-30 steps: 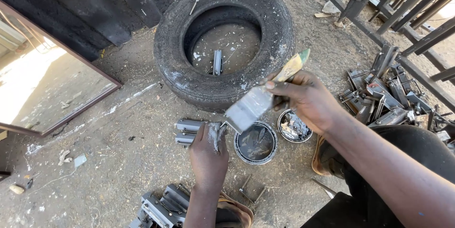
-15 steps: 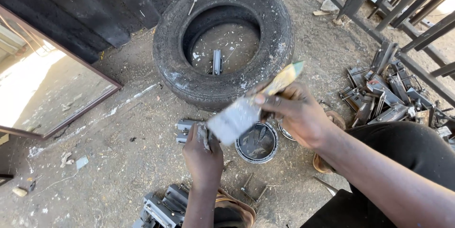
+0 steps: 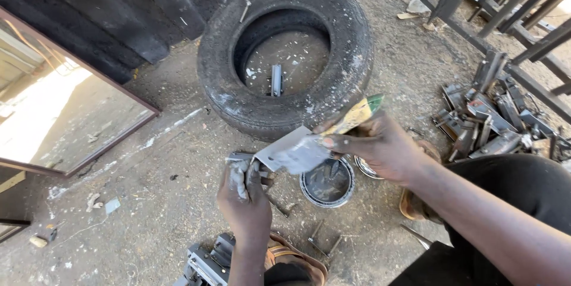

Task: Painting metal components with a brush and assembling them with bolts.

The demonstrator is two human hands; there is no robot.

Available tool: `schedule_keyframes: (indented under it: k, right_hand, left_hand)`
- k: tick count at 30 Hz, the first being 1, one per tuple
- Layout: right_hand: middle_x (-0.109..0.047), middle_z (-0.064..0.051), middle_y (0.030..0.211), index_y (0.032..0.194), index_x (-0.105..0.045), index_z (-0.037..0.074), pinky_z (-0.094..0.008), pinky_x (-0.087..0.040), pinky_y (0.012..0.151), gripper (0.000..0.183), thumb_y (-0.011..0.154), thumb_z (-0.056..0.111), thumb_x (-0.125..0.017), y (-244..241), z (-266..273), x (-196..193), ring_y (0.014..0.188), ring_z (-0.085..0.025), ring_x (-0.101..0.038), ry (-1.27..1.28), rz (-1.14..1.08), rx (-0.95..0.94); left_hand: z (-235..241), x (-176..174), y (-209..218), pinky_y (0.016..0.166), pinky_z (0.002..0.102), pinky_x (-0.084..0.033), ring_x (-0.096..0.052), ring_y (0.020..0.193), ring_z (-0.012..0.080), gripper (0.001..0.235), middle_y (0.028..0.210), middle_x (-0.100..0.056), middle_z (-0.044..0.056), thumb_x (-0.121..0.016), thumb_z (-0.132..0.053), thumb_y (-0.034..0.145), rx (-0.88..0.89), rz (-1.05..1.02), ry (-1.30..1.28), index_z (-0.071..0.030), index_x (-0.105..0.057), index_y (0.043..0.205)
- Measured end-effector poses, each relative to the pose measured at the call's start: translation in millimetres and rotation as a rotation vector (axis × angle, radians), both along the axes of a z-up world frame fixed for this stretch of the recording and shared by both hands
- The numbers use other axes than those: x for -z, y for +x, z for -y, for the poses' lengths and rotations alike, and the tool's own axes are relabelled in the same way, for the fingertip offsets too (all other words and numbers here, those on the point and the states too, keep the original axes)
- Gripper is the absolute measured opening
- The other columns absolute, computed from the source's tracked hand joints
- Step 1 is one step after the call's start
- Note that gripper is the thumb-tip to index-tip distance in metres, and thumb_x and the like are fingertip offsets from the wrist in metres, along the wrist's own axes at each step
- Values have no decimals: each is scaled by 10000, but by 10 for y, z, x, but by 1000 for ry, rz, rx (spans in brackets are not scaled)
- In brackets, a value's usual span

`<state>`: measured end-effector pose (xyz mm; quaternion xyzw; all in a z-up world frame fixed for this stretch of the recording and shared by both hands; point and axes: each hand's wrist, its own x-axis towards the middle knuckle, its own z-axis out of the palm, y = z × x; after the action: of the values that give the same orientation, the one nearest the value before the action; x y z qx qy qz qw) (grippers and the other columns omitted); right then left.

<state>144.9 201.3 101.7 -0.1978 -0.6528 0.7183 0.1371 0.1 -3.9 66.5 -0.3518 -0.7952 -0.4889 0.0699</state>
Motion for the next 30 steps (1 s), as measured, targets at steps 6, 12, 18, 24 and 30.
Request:
schedule_keyframes:
  k: [6, 12, 18, 24, 30]
  right_hand:
    - [-753, -176, 1126, 1050, -706, -20, -297, -630, 664, 141, 915, -14, -669, -63, 88, -33, 835, -211, -676, -90, -269, -25]
    - [-776, -155, 1028, 1084, -725, 15, -282, -617, 652, 158, 957, 46, -637, 59, -82, -43, 836, -217, -700, -72, -112, -7]
    - [-761, -140, 954, 1038, -779, -22, -268, -564, 645, 164, 961, -18, -634, -104, 42, -276, 739, -192, -641, -75, 353, 162]
    - [-727, -241, 1115, 1066, -722, -57, -329, -611, 614, 174, 959, 31, -618, -77, 40, -91, 847, -297, -676, -526, -63, 122]
    - [-626, -111, 911, 1072, -644, -27, -246, -451, 620, 132, 1009, 86, -622, -165, -264, 33, 707, -161, -524, -258, 359, 364]
  left_hand:
    - [-3, 192, -43, 541, 245, -569, -662, 659, 157, 59, 821, -690, 76, -644, 21, 956, -16, -16, 0, -9, -661, 1004]
    - [39, 85, -59, 581, 281, -588, -708, 742, 172, 154, 881, -708, 84, -585, -119, 1013, -11, -4, 43, 0, -662, 1073]
    - [33, 83, -41, 792, 425, -607, -715, 929, 307, 188, 950, -725, 132, -595, -130, 1000, -17, -36, -41, -3, -706, 1081]
    - [-18, 59, 33, 577, 356, -492, -610, 714, 219, 88, 799, -618, 72, -570, -28, 979, 103, -31, -86, -46, -649, 945]
    - [86, -32, 120, 691, 314, -643, -724, 905, 240, 178, 1004, -716, 131, -584, -58, 977, 87, 54, -19, 14, -669, 1116]
